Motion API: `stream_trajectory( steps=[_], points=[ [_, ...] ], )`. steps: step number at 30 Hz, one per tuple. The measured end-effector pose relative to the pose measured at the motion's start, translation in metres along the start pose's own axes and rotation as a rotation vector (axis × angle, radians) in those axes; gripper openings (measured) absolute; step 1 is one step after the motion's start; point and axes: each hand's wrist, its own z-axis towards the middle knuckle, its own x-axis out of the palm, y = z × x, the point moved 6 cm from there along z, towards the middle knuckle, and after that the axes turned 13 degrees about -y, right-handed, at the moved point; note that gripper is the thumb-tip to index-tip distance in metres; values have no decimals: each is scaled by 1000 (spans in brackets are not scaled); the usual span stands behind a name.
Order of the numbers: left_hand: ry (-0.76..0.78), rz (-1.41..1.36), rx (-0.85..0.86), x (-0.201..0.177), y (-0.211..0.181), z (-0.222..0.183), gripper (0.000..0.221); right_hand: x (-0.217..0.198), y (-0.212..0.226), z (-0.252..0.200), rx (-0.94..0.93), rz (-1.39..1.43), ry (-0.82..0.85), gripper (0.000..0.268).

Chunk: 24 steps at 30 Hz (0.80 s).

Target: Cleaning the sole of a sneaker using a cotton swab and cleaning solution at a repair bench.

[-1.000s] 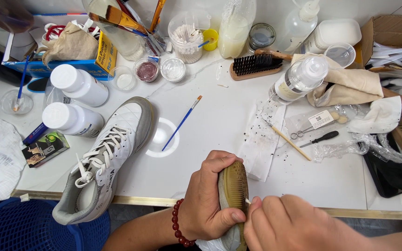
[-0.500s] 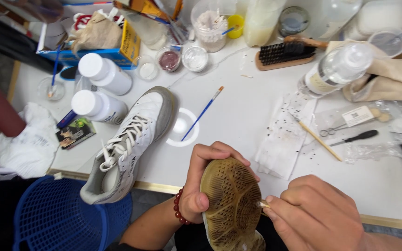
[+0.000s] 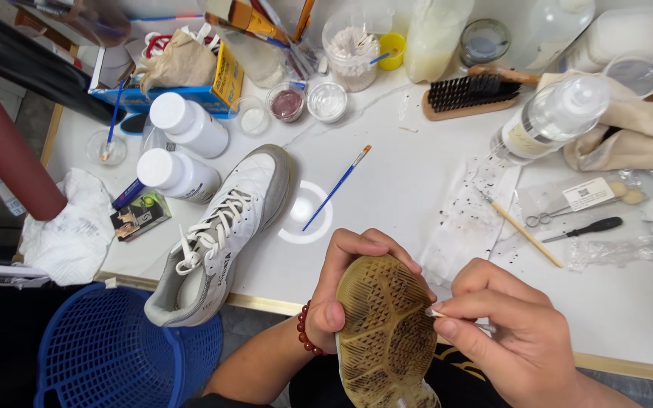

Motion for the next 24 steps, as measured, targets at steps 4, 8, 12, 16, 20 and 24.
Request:
stream_trajectory(
  steps=[4,8,12,16,20,24],
  points=[
    [9,28,-26,5,-3,5,70,-2,-7,4,72,70,18,11],
    [-59,168,-36,10,-11,14,74,-4,-15,4,154,190,51,10],
    [-74,275,-87,14,-19,28,75,-7,-25,7,247,294,47,7],
    [-59,308,-111,7,-13,40,74,-28,-46,16,236,378,-39,7],
    [-119,298,-141,-4,-2,47,72,-95,-26,50,-5,232,-383,9],
    [-178,344,-154,-5,1,43,71,-145,8,104,-300,-426,-665,14]
  ],
)
